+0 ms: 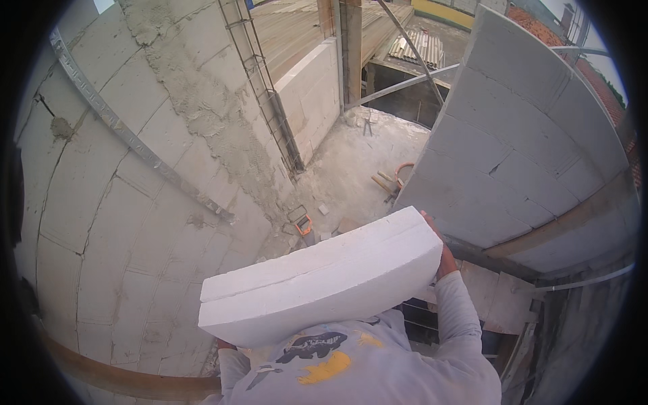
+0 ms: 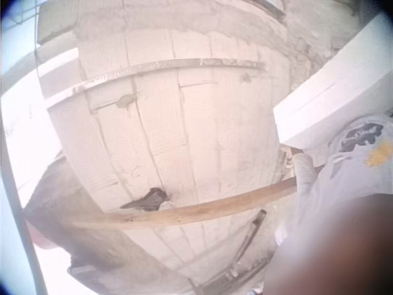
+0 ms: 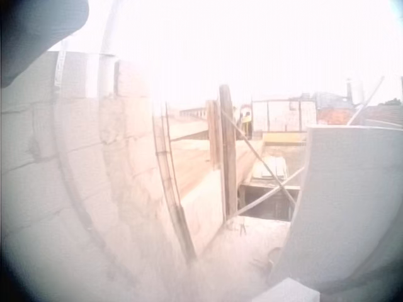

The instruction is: The person measures and marks a white foam panel, applies cement with a trowel, and lifts the panel to attach it to a metal roof frame. They secure the panel using wire ties and repeat the process with another panel, measuring and cutting as needed.

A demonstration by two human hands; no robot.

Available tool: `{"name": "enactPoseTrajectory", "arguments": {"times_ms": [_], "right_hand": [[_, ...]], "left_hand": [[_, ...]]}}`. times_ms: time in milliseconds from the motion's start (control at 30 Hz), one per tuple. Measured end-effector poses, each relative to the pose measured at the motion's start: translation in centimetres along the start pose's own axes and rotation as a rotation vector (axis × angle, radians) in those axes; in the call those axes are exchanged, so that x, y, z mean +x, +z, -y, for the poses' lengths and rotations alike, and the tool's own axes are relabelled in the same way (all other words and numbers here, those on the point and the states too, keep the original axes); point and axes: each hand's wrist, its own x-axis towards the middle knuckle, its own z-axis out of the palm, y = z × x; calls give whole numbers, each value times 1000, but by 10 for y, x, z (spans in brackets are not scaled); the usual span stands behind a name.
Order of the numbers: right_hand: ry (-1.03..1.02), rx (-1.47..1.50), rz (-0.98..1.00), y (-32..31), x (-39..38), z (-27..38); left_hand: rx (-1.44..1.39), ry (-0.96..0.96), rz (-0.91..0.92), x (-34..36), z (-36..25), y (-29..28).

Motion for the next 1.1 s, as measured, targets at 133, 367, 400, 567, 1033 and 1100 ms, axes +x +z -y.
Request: {"name": "enactPoseTrajectory", "arguments": {"times_ms": [133, 367, 400, 567, 1033, 1100], "right_hand": [[-46, -107, 89, 38, 122, 44], [87, -89, 147, 137, 276, 124], [134, -82, 171, 135, 313, 133], [129, -40, 245, 128, 488, 190], [90, 34, -235, -104, 698, 358], [71, 44, -272, -126, 708, 370]], "left_hand": [[-6, -25, 7, 53, -21, 52], [64, -87, -15, 171, -47, 166], [73, -100, -17, 194, -48, 188], [87, -150, -48, 320, -55, 316], [397, -240, 229, 633, -172, 725], [420, -206, 280, 665, -181, 775]]}}
